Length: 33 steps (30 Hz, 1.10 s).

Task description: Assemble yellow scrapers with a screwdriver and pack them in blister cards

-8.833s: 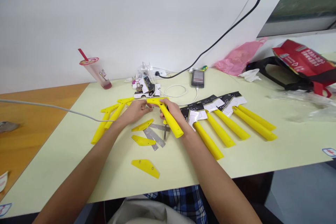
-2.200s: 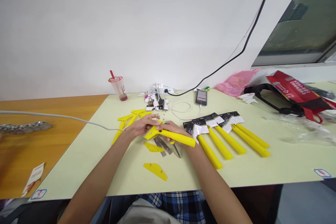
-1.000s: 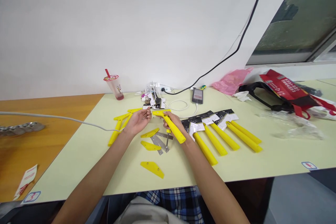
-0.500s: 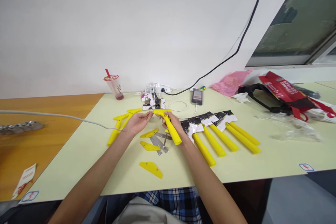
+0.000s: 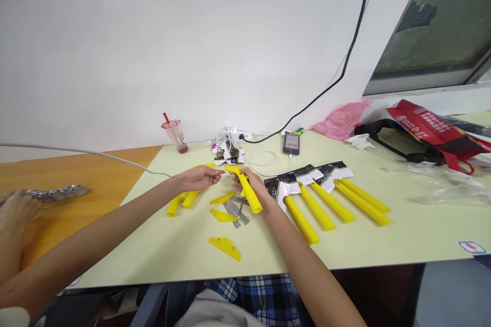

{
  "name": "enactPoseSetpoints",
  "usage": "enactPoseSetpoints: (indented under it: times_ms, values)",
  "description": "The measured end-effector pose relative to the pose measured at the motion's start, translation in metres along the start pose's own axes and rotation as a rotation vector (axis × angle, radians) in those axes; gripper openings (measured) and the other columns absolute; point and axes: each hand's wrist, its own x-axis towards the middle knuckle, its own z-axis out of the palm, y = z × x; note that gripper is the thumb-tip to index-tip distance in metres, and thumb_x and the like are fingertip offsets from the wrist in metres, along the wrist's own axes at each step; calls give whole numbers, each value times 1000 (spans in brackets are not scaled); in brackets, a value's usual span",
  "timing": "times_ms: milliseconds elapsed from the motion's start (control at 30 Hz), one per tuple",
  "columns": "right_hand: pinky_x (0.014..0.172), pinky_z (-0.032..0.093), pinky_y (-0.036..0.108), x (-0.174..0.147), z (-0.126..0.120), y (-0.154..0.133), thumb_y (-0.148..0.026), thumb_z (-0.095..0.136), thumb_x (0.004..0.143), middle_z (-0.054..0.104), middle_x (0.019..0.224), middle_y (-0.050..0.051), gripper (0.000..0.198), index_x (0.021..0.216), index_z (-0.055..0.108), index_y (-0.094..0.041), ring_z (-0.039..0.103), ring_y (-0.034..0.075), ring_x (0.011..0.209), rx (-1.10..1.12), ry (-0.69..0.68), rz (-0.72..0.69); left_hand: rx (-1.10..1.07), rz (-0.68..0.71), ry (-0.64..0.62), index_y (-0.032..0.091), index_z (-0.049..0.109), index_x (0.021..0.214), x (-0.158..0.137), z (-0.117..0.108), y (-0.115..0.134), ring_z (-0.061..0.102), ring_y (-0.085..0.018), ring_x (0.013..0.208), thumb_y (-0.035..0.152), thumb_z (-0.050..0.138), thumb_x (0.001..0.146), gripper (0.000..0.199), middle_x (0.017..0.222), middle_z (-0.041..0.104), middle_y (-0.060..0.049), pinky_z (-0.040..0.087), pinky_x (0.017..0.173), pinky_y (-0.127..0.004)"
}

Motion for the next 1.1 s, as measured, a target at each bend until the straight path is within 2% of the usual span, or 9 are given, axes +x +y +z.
enactPoseSetpoints:
  times_ms: [100,233,333,500,700,867,1000,1100]
  values:
    - [79,68,31,-3,6,1,-29,54,100,80,100,10,17,108,66,-21,78,21,93,123,34,-10,33,87,18,6,77,110,-1,2,1,75,-19,89,-19,58,83,42,103,76,-19,64,85,-27]
    - [73,69,36,-5,13,1,-26,56,96,80,97,13,20,112,65,-20,80,25,89,197,26,31,93,219,33,6,76,103,-6,10,-14,81,-23,101,-14,67,85,28,105,80,-21,64,99,-32]
    - [68,69,36,-6,16,0,-27,59,94,80,92,12,24,116,65,-20,80,26,83,222,22,54,161,306,53,7,74,99,-9,17,-27,82,-25,97,-8,73,86,20,100,81,-21,64,100,-35]
    - [68,69,38,-8,19,-1,-25,56,97,80,93,13,33,128,62,-16,80,26,81,260,12,70,306,469,133,13,73,103,-2,23,-36,80,-21,91,2,80,87,21,98,82,-14,62,96,-34]
    - [72,70,39,-12,21,-5,-31,64,96,82,98,14,35,128,66,-17,81,28,84,280,-19,72,502,622,158,21,76,100,4,31,-50,75,-23,113,6,80,87,20,109,81,-8,54,105,-31]
    - [73,71,39,-11,22,-5,-24,61,97,82,94,14,32,128,67,-15,81,27,82,312,-9,79,614,699,136,23,75,97,7,33,-61,74,-24,114,10,80,88,17,109,81,-9,53,101,-29]
    - [78,71,39,-11,23,-4,-22,61,99,83,95,13,31,128,69,-15,82,27,85,340,-11,91,690,754,97,23,72,105,11,26,-65,74,-26,116,28,79,94,14,115,80,-10,53,107,-36]
    - [82,71,39,-11,24,-3,-24,65,100,84,95,12,30,128,70,-15,82,26,86,357,-16,100,733,787,63,21,70,110,16,20,-69,74,-30,114,47,73,98,28,117,80,-13,55,107,-44]
